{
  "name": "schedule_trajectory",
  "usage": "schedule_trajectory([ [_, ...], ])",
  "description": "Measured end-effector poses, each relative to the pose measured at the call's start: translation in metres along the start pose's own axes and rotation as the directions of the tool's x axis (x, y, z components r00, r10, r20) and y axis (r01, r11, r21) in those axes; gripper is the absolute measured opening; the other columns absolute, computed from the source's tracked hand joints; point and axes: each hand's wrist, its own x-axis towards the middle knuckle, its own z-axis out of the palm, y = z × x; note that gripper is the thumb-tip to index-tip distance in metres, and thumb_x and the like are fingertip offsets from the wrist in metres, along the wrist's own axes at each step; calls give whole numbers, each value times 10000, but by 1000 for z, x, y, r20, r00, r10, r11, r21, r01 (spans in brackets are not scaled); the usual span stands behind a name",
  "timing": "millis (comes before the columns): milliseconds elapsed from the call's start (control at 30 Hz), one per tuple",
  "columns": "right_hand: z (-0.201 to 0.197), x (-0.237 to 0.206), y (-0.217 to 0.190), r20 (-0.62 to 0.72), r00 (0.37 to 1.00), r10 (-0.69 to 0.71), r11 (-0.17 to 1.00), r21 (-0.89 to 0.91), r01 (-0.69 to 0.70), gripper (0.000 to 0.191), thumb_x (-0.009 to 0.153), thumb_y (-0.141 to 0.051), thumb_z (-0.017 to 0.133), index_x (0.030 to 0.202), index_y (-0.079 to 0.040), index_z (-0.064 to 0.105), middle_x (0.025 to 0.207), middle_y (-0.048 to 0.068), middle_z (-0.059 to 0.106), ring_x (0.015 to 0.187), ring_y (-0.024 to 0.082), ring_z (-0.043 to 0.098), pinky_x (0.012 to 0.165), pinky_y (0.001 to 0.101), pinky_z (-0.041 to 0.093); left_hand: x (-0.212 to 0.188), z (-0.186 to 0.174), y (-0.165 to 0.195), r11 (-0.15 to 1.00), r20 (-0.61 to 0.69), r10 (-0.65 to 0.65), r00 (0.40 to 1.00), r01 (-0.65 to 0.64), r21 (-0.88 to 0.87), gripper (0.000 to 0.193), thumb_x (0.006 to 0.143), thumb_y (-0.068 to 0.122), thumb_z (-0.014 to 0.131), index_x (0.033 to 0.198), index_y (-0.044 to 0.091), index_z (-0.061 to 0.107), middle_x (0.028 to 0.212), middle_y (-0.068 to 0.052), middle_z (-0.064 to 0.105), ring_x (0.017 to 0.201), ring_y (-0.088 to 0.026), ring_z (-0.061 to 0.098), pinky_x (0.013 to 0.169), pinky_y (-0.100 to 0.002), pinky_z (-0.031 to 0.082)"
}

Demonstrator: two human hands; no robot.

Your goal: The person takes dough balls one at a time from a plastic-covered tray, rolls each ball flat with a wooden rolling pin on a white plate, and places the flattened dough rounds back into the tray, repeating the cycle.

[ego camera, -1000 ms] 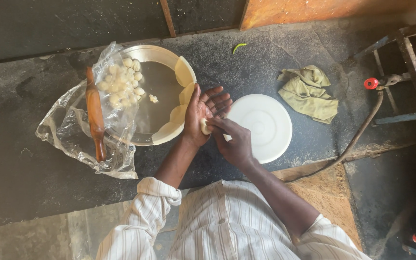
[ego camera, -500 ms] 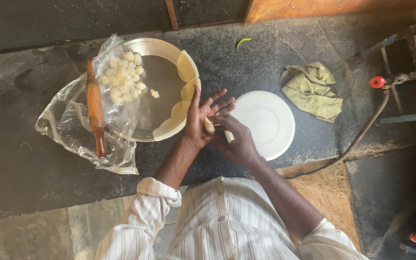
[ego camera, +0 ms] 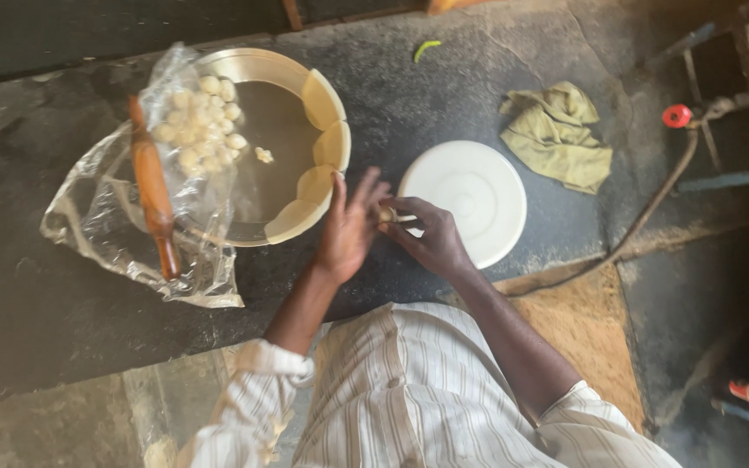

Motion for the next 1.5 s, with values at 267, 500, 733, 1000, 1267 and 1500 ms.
schedule_trajectory([
  [267, -46, -29, 109, -528, 842, 112, 949, -196, -249, 308, 973, -153, 712, 1265, -54, 710, 1353, 113, 678, 1114, 265, 739, 909, 361, 636, -107, -163, 74, 37, -168, 793, 585, 230, 972, 415, 1144, 347, 666, 1453, 76, 608, 1404, -194, 496, 1289, -312, 542, 1056, -472, 485],
  [500, -27, -39, 140, -397, 911, -111, 634, -735, -242, 534, 1004, -205, 625, 1497, -14, 548, 1584, 168, 492, 1524, 440, 387, 1228, 596, 299, -131, -228, 98, -70, -292, 708, 643, 475, 877, 554, 992, 311, 800, 1373, 20, 522, 1295, -203, 527, 1128, -375, 617, 955, -540, 501],
  [733, -11, -48, 132, -379, 921, 86, 544, -757, -362, 686, 1047, -456, 505, 1596, -69, 362, 1663, 194, 328, 1561, 472, 152, 1162, 771, -15, -119, -272, 97, -30, -308, 703, 641, 460, 888, 562, 1015, 313, 801, 1313, -73, 522, 1248, -234, 611, 1057, -356, 653, 923, -551, 511],
  [1000, -82, -48, 106, -500, 859, 113, 920, -274, -281, 603, 1063, -384, 507, 1607, -135, 425, 1744, 194, 52, 1605, 445, -5, 1247, 650, -66, -147, -190, 126, 422, -431, 743, 512, 142, 895, 411, 1046, 259, 566, 1333, -19, 468, 1047, -29, 620, 745, -170, 593, 620, -347, 460],
  [1267, -189, -71, 55, -556, 812, -175, 982, -154, 107, 465, 1159, -405, 477, 1446, -75, 635, 1481, 189, 525, 1317, 279, 628, 1157, 473, 538, -65, 7, 15, -104, 213, 345, 914, -189, 976, 474, 957, 279, 720, 1385, 135, 575, 1148, -99, 698, 994, -291, 704, 833, -423, 550],
  [1500, -193, -29, 120, -232, 942, 241, 643, -689, -334, 380, 1035, -464, 566, 1205, -193, 770, 929, 46, 728, 747, 212, 707, 690, 406, 581, 35, 52, -76, -165, 307, 135, 942, -284, 944, 511, 916, 310, 742, 1369, 137, 582, 1132, -80, 658, 1001, -316, 670, 825, -456, 543],
])
